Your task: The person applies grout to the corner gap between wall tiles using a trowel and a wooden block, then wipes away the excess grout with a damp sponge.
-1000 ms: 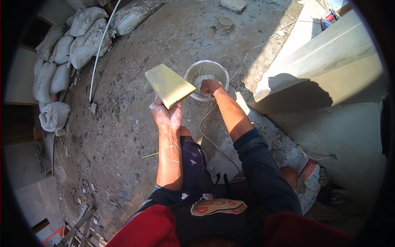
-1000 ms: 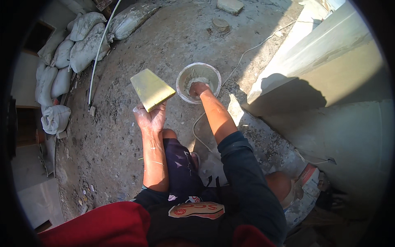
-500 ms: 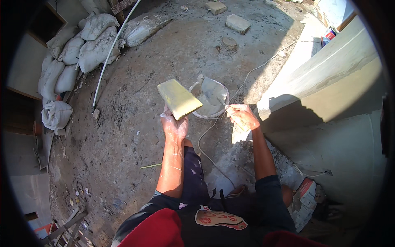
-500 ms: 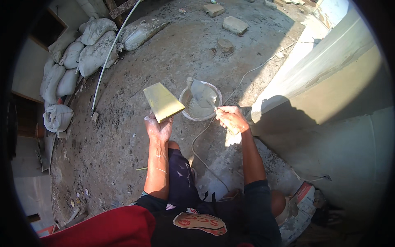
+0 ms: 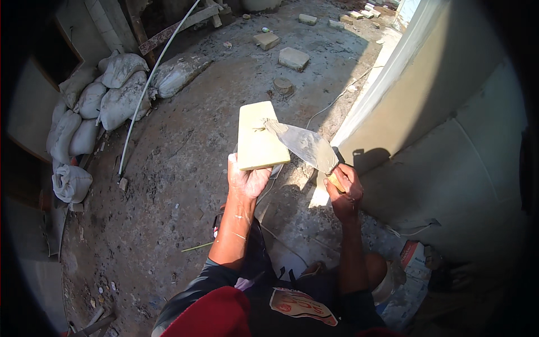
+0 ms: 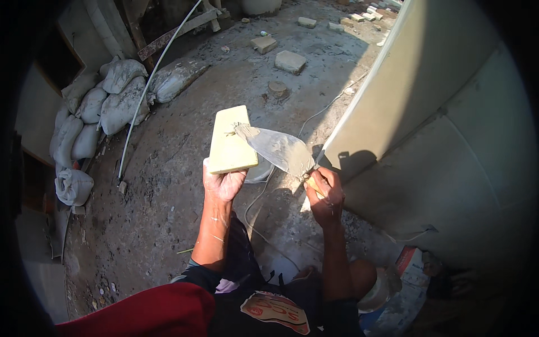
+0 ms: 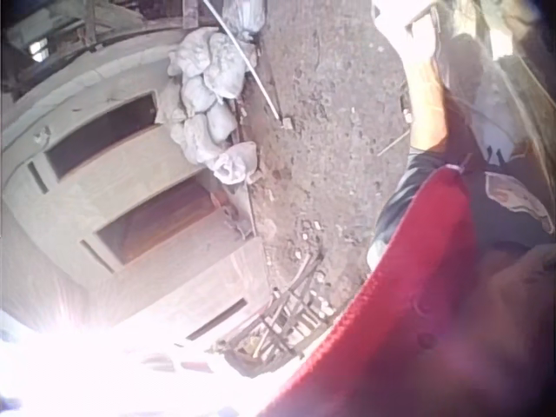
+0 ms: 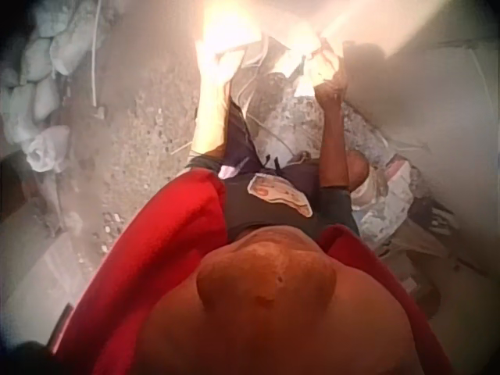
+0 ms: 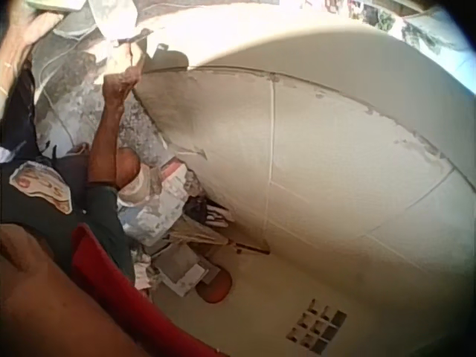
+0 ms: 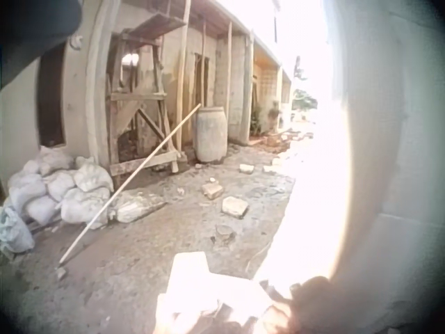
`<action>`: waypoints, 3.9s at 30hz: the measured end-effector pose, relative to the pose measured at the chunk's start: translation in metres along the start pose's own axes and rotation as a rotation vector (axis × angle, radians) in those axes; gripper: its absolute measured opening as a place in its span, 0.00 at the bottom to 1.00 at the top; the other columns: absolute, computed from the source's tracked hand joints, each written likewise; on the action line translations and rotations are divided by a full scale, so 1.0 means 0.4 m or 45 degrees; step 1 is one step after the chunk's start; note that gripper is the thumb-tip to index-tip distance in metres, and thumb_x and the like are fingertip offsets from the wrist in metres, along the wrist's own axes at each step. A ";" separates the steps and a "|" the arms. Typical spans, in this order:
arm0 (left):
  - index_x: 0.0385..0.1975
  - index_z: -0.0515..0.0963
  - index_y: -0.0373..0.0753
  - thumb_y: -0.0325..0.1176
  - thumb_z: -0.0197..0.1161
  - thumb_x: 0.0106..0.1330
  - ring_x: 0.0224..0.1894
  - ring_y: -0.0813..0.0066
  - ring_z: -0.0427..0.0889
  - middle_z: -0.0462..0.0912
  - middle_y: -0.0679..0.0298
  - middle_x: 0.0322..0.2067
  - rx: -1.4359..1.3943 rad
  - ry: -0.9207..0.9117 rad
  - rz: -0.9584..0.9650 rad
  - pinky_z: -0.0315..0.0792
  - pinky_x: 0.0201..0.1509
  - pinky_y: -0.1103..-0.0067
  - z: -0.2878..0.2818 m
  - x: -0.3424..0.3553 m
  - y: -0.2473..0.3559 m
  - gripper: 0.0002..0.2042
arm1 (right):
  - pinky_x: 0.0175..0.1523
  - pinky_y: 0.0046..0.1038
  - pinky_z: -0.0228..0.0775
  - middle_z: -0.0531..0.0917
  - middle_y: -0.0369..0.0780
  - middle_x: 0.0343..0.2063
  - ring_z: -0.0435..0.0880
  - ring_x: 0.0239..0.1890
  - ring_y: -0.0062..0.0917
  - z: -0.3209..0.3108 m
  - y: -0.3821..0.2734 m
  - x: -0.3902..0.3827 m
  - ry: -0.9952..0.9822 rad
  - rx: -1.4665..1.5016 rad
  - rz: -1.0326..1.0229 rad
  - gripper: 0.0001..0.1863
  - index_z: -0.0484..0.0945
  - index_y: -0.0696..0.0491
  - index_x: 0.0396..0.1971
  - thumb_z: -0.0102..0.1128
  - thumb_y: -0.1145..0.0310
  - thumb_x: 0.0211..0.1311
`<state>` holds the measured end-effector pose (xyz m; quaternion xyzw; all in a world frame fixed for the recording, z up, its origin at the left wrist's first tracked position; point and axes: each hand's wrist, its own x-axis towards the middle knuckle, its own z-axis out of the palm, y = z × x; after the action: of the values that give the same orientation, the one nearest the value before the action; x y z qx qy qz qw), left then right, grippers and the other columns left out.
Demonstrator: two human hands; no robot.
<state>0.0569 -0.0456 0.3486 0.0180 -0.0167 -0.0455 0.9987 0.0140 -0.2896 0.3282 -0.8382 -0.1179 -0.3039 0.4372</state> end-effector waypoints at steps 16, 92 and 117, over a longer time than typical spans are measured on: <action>0.58 0.68 0.27 0.36 0.54 0.68 0.54 0.54 0.80 0.77 0.46 0.54 0.142 -0.326 -0.689 0.75 0.61 0.61 0.122 -0.057 -0.218 0.23 | 0.25 0.24 0.73 0.78 0.50 0.32 0.77 0.24 0.26 -0.521 -0.174 -0.112 -0.264 1.230 0.720 0.27 0.67 0.61 0.58 0.56 0.58 0.67; 0.57 0.71 0.30 0.35 0.48 0.74 0.51 0.55 0.83 0.79 0.48 0.53 0.762 0.191 -0.523 0.82 0.51 0.62 0.044 -0.106 -0.182 0.19 | 0.15 0.21 0.66 0.73 0.41 0.23 0.70 0.13 0.19 -0.598 -0.058 0.321 -0.277 1.265 0.096 0.26 0.67 0.63 0.54 0.47 0.55 0.70; 0.56 0.73 0.32 0.35 0.52 0.72 0.49 0.57 0.84 0.81 0.52 0.52 0.820 0.243 -0.475 0.83 0.47 0.61 0.047 -0.125 -0.176 0.18 | 0.20 0.20 0.65 0.74 0.41 0.23 0.69 0.15 0.18 -0.573 0.012 0.193 -0.211 1.441 0.240 0.25 0.68 0.61 0.55 0.44 0.54 0.73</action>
<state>0.0001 -0.1116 0.3634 0.3376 0.0665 -0.2171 0.9135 -0.0160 -0.4824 0.4716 -0.5020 -0.2208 -0.0867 0.8317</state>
